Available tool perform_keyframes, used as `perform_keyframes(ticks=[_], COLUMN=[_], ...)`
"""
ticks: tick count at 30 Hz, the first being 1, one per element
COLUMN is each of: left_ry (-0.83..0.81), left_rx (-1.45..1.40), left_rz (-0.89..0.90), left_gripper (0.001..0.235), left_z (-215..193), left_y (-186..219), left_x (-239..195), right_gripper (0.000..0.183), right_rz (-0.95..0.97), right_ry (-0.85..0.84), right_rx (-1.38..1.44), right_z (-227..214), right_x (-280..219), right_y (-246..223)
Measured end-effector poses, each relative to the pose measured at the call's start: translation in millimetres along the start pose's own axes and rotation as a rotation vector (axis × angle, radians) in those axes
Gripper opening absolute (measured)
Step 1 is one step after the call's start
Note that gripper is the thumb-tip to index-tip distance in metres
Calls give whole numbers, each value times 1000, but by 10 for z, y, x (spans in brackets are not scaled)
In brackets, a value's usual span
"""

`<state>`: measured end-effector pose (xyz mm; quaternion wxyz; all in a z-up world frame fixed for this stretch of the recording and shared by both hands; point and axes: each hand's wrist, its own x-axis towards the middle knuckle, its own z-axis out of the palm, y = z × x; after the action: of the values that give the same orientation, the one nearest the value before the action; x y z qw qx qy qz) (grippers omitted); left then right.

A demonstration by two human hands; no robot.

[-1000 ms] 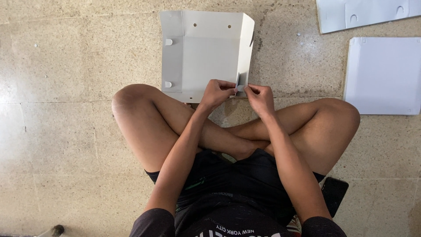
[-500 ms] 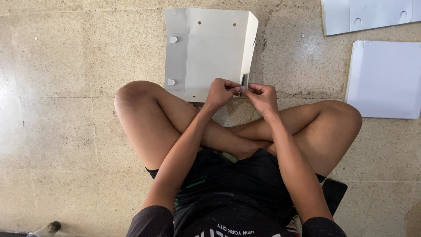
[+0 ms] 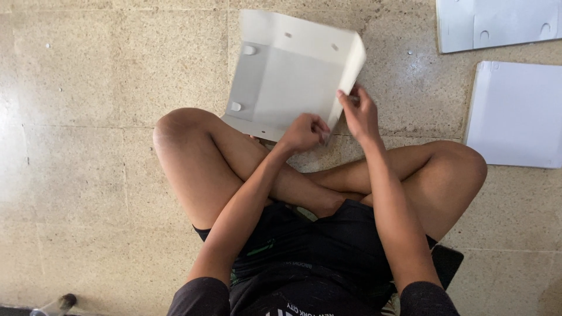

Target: The person sits on the floor and assembles white cardboard boxes by folding flaps and inserting tabs into slots. They handle flat sheets, fold them into box shapes, and stack the completed boxes nearby.

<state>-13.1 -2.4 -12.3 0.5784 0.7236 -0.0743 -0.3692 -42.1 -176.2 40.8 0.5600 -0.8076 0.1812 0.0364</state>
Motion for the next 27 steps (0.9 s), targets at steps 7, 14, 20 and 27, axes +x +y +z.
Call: perform_keyframes(ticks=[7, 14, 20, 27], left_ry=[130, 312, 192, 217], left_rx=[0, 142, 292, 107], left_rz=[-32, -105, 292, 324], left_gripper=[52, 78, 20, 14], left_z=[-122, -13, -117, -188], left_y=[658, 1652, 453, 648], left_x=[175, 733, 1129, 330], right_gripper=[23, 6, 28, 17], right_rz=[-235, -516, -169, -150], right_ry=[230, 377, 240, 260], right_rx=[-151, -285, 51, 67], right_z=[-22, 52, -56, 19], right_x=[260, 166, 145, 239], right_y=[302, 100, 141, 96])
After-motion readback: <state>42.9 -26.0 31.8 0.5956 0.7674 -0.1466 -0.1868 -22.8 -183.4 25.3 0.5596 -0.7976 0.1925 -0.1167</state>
